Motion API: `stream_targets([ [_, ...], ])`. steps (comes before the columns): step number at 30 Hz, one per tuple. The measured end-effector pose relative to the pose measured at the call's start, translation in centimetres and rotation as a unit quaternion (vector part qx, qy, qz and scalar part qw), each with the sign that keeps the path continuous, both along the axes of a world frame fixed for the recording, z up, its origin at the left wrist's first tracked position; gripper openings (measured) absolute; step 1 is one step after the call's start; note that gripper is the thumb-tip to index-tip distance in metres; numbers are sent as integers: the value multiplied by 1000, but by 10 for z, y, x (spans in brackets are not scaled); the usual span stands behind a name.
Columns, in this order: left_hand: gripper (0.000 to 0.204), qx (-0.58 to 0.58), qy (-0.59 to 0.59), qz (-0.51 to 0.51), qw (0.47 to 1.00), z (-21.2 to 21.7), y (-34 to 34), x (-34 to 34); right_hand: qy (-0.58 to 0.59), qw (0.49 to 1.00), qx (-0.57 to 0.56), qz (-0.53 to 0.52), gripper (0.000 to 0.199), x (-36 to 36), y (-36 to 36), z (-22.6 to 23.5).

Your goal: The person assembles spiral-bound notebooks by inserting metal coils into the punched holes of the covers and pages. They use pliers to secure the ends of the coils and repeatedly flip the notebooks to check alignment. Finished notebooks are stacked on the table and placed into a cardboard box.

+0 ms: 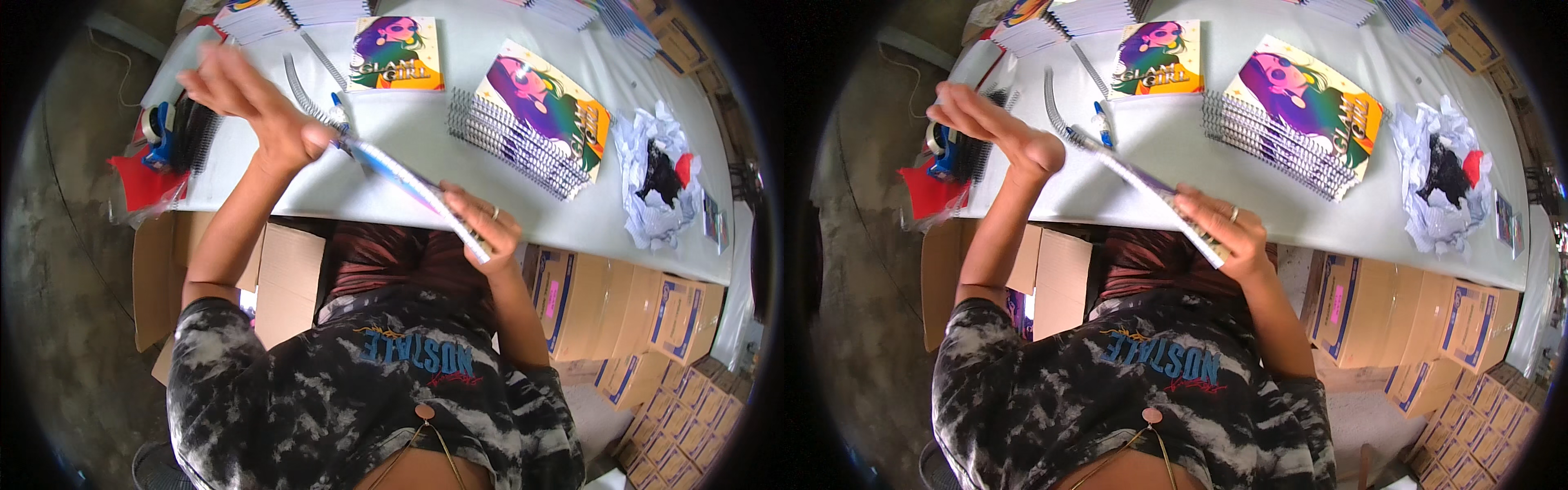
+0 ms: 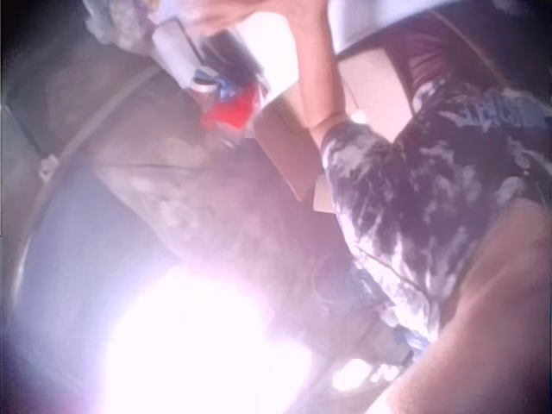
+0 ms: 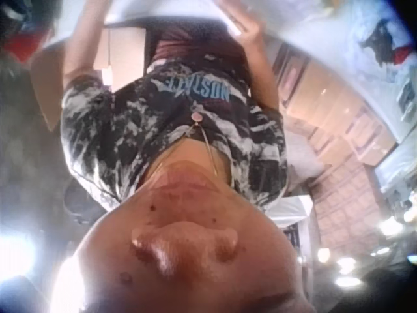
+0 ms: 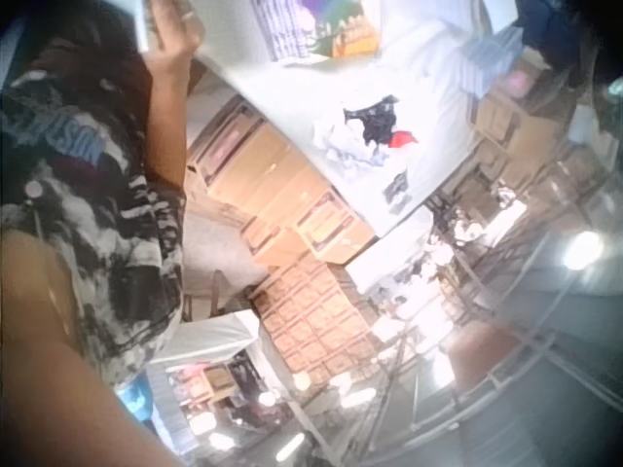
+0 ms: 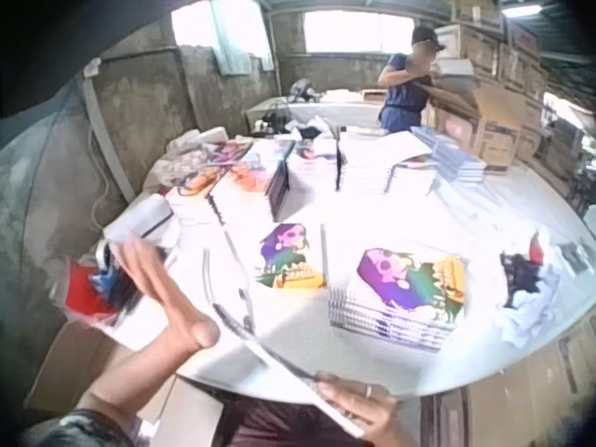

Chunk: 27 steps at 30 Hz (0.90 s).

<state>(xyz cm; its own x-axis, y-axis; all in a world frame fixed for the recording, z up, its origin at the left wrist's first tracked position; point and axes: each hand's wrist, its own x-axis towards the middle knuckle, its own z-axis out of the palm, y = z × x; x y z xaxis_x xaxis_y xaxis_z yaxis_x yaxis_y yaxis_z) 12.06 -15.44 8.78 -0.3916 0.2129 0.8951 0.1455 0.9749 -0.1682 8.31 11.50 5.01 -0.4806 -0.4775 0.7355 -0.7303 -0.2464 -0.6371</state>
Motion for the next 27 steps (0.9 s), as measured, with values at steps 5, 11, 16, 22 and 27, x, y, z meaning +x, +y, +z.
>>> stream_targets([
  [5, 107, -3, -168, -74, 983, -82, 19, 41, 48, 997, -23, -51, 30, -6, -9, -7],
  [11, 42, 81, -270, 18, 959, 59, -2, 21, -47, 998, 4, -37, 29, 2, -8, -11],
  [16, 27, 88, -429, -54, 897, 65, -8, 30, -90, 995, 17, -27, 30, -5, -3, -11],
  [22, 22, 48, -416, -88, 904, 70, -2, 25, -110, 993, 33, -20, 29, -2, -3, -3],
  [27, 23, 37, -419, -69, 905, 70, 2, 24, -126, 991, 31, -19, 27, -1, -2, -2],
])
